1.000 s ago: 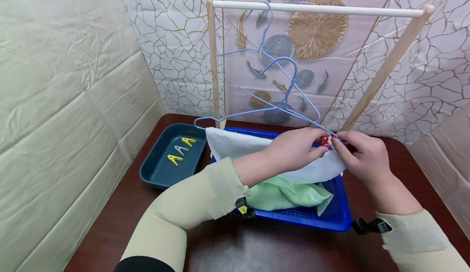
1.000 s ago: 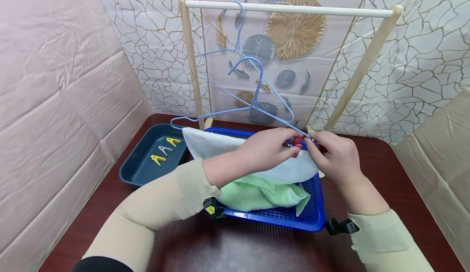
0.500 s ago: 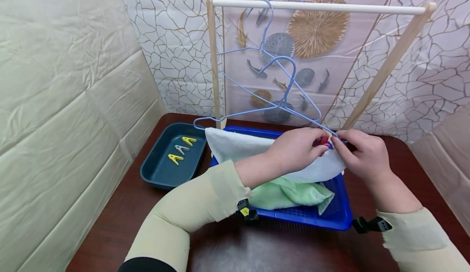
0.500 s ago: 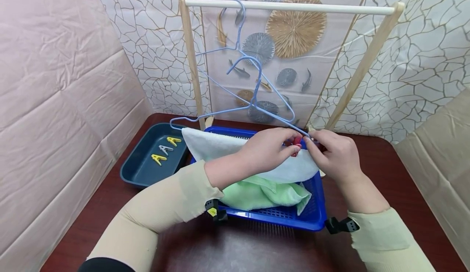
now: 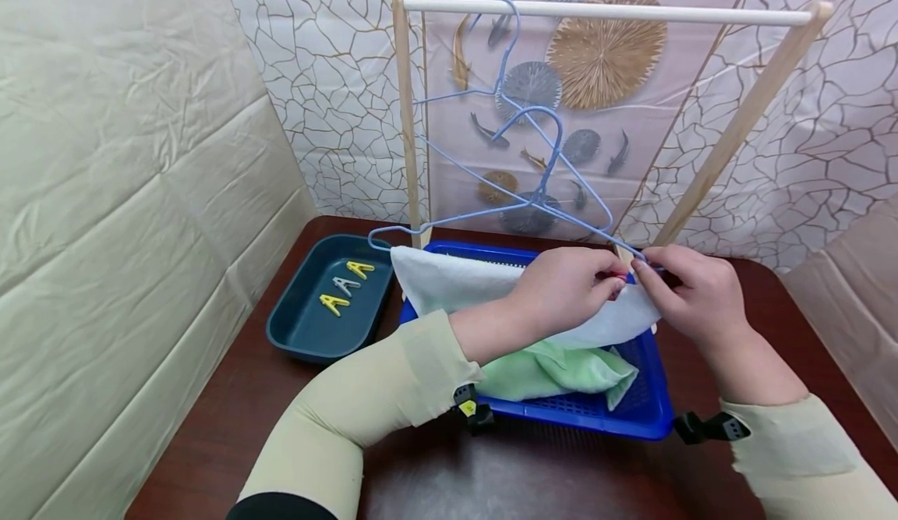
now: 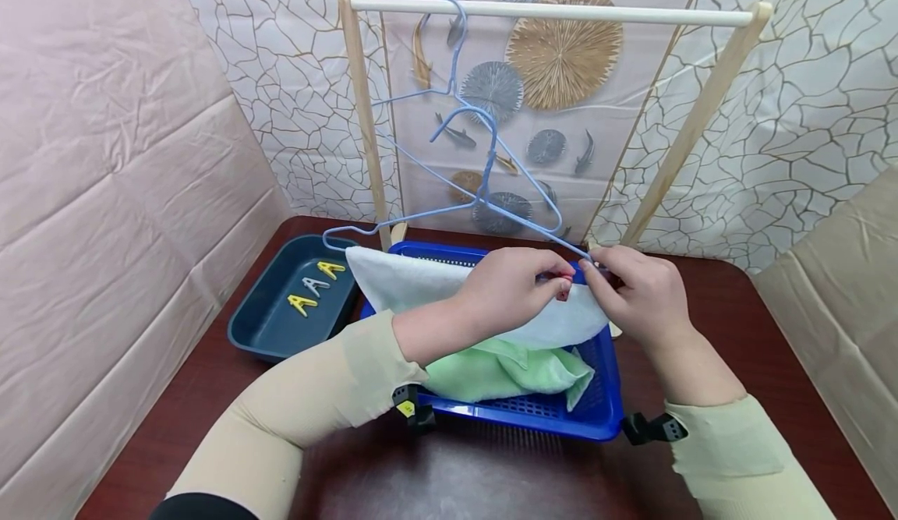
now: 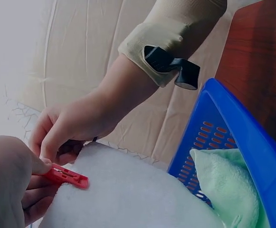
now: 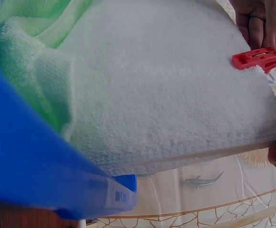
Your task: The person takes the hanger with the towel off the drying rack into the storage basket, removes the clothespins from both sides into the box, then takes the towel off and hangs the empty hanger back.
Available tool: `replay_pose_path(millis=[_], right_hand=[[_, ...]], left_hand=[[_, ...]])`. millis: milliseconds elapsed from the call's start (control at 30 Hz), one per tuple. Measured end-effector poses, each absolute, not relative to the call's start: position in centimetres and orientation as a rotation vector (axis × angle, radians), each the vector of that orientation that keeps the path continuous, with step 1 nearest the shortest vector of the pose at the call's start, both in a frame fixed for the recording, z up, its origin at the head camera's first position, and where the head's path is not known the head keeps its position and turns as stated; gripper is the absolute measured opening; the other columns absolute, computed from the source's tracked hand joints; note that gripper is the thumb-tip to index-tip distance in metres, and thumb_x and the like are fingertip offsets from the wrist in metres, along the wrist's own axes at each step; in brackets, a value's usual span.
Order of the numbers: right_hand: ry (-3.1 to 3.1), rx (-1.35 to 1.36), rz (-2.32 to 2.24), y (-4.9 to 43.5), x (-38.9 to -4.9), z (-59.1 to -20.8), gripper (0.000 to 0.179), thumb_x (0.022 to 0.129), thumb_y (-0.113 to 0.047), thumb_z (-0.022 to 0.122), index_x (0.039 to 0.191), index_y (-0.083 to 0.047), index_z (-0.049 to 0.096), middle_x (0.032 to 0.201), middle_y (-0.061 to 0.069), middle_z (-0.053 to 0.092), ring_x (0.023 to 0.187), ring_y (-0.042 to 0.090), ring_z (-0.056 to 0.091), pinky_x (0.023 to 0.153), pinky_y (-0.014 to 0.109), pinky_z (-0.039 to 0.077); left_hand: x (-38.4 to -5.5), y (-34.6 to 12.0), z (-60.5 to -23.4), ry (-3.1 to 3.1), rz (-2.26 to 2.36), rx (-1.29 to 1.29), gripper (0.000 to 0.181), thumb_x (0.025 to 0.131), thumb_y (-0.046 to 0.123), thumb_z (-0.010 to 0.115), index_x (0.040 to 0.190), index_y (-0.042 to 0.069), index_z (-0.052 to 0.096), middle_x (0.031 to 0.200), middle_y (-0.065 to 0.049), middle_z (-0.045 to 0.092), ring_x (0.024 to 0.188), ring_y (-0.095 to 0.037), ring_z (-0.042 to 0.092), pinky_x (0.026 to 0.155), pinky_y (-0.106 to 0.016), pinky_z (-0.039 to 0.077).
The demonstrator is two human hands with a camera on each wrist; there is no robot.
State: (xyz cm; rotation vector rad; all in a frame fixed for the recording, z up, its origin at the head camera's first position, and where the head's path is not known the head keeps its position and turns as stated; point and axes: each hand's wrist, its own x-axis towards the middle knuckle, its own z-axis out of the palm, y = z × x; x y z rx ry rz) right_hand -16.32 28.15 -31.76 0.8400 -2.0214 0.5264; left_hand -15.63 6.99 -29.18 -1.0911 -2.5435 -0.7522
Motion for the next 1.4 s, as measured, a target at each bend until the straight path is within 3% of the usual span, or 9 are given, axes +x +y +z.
replay_pose_path(millis=[200, 567, 700, 867, 1133, 1400], right_hand=[[-2.015, 0.845, 0.523, 28.1, -16.3, -31.8, 0.048, 0.099, -0.041, 0.053, 0.087, 0.0, 0.074, 0.078, 0.012, 0.071, 0.058, 0.021, 0.061, 0.054, 0.026, 0.044], [-2.004, 0.83, 0.541, 28.1, -16.3, -31.8, 0.049, 0.099, -0.042, 0.054, 0.086, 0.0, 0.074, 0.077, 0.012, 0.071, 0.058, 0.021, 0.06, 0.055, 0.023, 0.044], [-2.002, 0.832, 0.536, 28.1, -16.3, -31.6, 0.049, 0.099, -0.042, 0.053, 0.086, 0.001, 0.074, 0.077, 0.013, 0.071, 0.057, 0.021, 0.059, 0.055, 0.024, 0.044], [-2.013, 0.842, 0.537, 28.1, -16.2, -31.5, 0.049, 0.099, -0.042, 0.053, 0.087, 0.001, 0.074, 0.077, 0.012, 0.071, 0.057, 0.021, 0.06, 0.056, 0.02, 0.045], [-2.015, 0.846, 0.539, 28.1, -16.2, -31.6, 0.05, 0.099, -0.043, 0.054, 0.087, 0.001, 0.074, 0.077, 0.013, 0.071, 0.057, 0.022, 0.061, 0.056, 0.019, 0.045], [-2.024, 0.843, 0.52, 28.1, -16.1, -31.6, 0.051, 0.099, -0.043, 0.053, 0.087, 0.002, 0.073, 0.077, 0.015, 0.07, 0.056, 0.022, 0.06, 0.057, 0.02, 0.046]], left_hand=[[-15.7, 6.8, -29.3, -2.505, -0.744, -1.081, 0.015, 0.099, 0.031, 0.063, 0.104, 0.025, 0.075, 0.081, 0.022, 0.064, 0.07, 0.008, 0.052, 0.066, -0.011, 0.042], [-16.0, 6.4, -30.1, -2.433, -0.841, -1.089, 0.02, 0.097, 0.031, 0.065, 0.112, 0.025, 0.077, 0.095, 0.021, 0.071, 0.067, 0.009, 0.05, 0.063, -0.009, 0.038], [-16.2, 6.1, -30.5, -2.362, -0.926, -1.118, 0.022, 0.096, 0.028, 0.067, 0.115, 0.021, 0.076, 0.102, 0.014, 0.074, 0.066, 0.007, 0.05, 0.06, -0.009, 0.036], [-16.5, 6.0, -30.8, -2.318, -1.041, -1.107, 0.02, 0.095, 0.027, 0.069, 0.111, 0.019, 0.078, 0.099, 0.013, 0.074, 0.07, 0.01, 0.053, 0.062, -0.008, 0.038], [-16.6, 6.0, -30.7, -2.314, -1.207, -1.055, 0.018, 0.095, 0.029, 0.068, 0.106, 0.021, 0.079, 0.096, 0.016, 0.073, 0.064, 0.007, 0.048, 0.06, -0.009, 0.04], [-16.4, 5.7, -30.5, -2.296, -1.402, -1.009, 0.02, 0.095, 0.029, 0.068, 0.109, 0.02, 0.078, 0.101, 0.013, 0.074, 0.071, 0.009, 0.053, 0.063, -0.011, 0.045]])
